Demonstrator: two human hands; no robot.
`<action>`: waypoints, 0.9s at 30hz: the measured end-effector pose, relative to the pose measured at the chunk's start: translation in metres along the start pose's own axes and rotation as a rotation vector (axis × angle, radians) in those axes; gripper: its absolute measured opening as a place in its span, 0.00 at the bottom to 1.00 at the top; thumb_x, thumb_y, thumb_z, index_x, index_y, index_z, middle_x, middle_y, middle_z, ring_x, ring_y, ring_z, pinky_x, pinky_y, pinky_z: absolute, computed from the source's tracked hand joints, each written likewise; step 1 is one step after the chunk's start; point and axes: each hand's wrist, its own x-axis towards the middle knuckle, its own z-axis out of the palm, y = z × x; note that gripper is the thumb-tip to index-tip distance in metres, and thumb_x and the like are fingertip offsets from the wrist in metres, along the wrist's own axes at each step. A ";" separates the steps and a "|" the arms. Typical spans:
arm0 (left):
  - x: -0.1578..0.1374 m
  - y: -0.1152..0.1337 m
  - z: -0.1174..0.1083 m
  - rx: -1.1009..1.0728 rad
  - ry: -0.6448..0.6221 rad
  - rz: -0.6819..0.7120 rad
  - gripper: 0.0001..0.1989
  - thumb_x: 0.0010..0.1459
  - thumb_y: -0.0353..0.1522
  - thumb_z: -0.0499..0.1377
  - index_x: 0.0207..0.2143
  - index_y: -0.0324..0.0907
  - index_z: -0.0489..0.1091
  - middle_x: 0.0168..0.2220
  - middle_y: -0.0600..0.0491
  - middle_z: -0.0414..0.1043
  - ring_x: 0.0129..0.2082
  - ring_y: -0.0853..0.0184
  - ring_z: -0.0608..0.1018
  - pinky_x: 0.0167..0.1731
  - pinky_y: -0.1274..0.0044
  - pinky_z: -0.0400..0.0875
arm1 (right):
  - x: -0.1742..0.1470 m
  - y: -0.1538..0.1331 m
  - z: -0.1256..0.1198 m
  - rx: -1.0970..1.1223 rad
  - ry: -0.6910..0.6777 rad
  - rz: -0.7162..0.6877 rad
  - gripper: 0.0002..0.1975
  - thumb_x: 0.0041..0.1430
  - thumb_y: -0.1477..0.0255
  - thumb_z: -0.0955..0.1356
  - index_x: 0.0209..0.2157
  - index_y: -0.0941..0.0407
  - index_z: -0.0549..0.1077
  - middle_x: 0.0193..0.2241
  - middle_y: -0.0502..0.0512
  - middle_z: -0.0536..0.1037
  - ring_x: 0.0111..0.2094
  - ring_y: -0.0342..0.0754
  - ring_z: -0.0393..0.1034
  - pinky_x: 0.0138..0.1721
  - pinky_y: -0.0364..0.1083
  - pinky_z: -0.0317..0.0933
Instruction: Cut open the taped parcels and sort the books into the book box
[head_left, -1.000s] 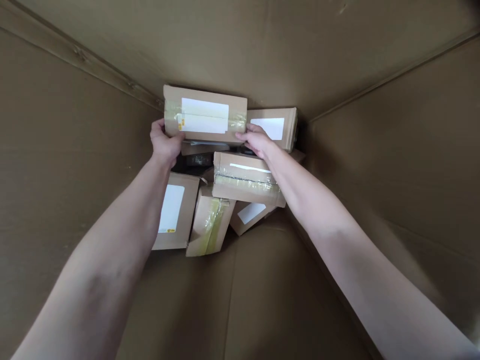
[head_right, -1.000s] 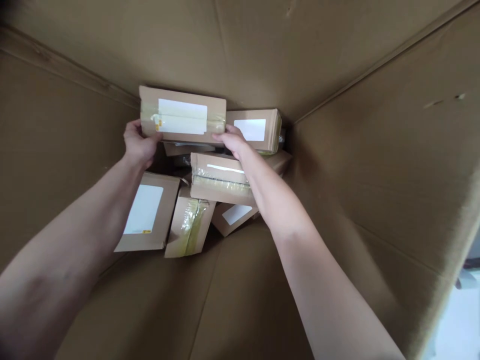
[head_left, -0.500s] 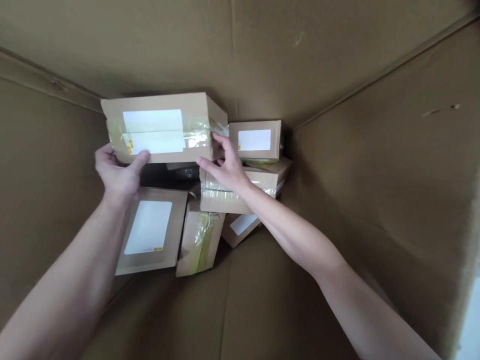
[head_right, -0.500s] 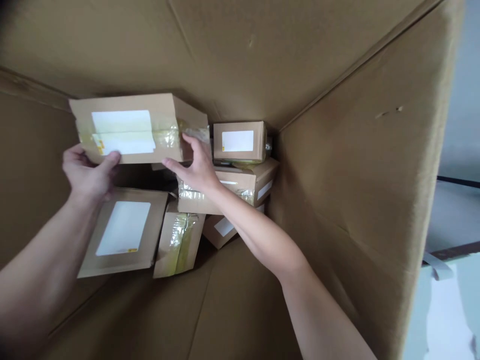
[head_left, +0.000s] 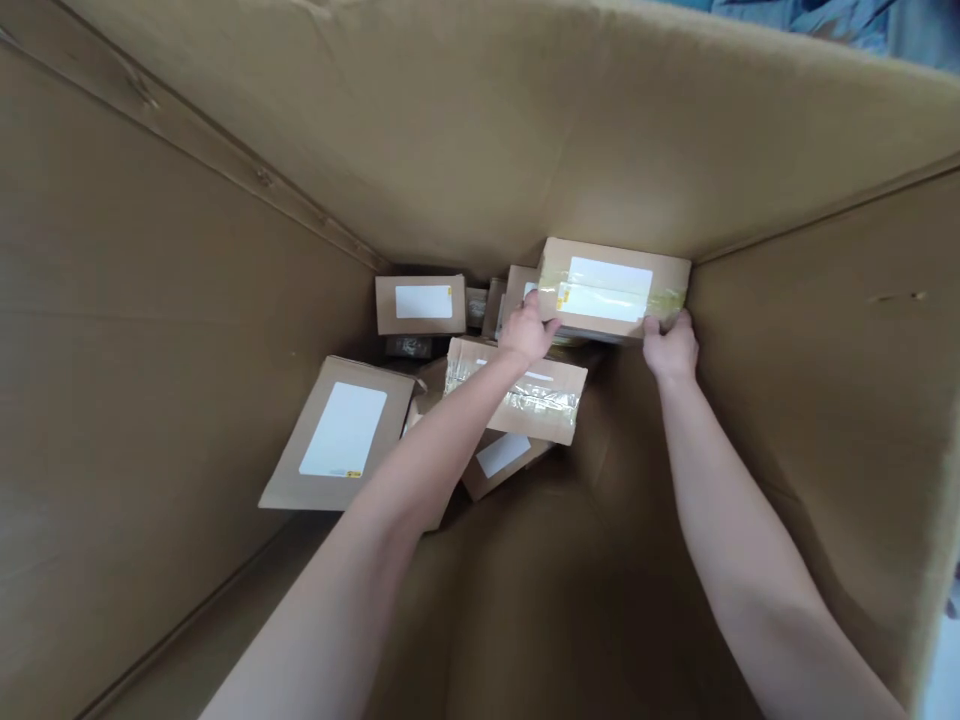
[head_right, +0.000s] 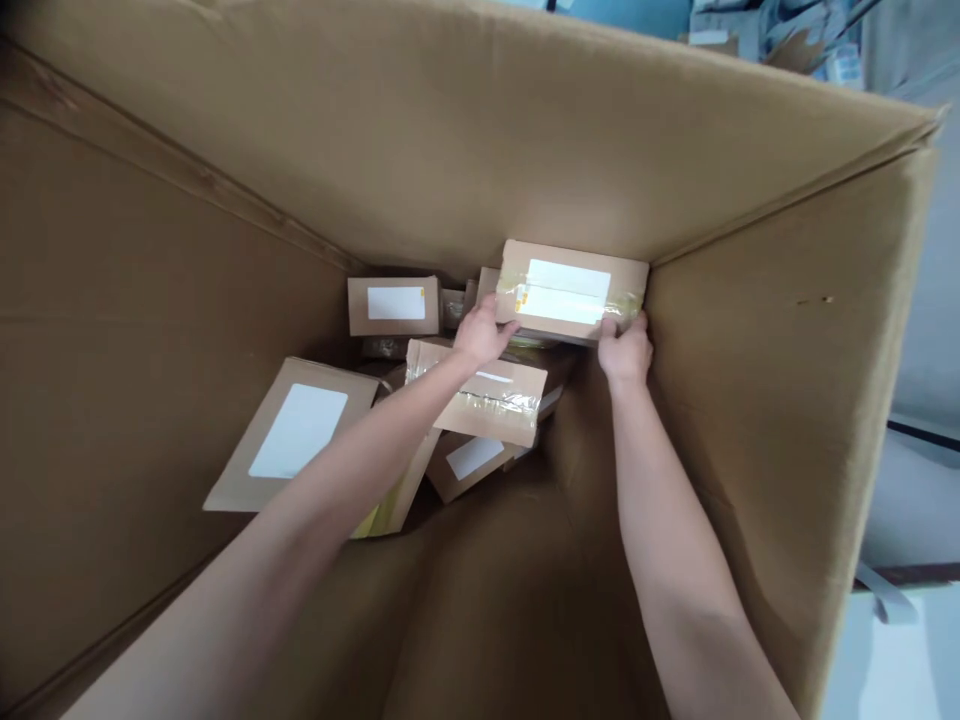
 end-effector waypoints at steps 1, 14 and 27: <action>0.000 0.000 -0.001 0.004 -0.007 0.007 0.19 0.60 0.36 0.59 0.52 0.40 0.65 0.50 0.45 0.69 0.48 0.60 0.73 0.47 0.65 0.70 | -0.002 -0.006 0.000 -0.104 0.040 -0.007 0.33 0.57 0.64 0.64 0.62 0.60 0.55 0.57 0.71 0.63 0.55 0.65 0.61 0.52 0.69 0.57; -0.092 -0.104 -0.173 0.290 0.315 -0.111 0.26 0.56 0.42 0.57 0.54 0.36 0.66 0.55 0.39 0.68 0.57 0.54 0.68 0.58 0.63 0.60 | -0.031 -0.046 -0.009 -0.262 0.150 -0.435 0.29 0.56 0.73 0.63 0.60 0.62 0.59 0.64 0.71 0.50 0.65 0.62 0.44 0.59 0.64 0.47; -0.108 -0.071 -0.068 0.076 -0.133 -0.335 0.26 0.58 0.44 0.55 0.53 0.37 0.64 0.49 0.41 0.73 0.50 0.54 0.75 0.51 0.65 0.68 | -0.163 0.001 0.045 0.277 -0.151 0.102 0.32 0.49 0.56 0.68 0.54 0.58 0.65 0.43 0.59 0.75 0.46 0.55 0.69 0.46 0.53 0.65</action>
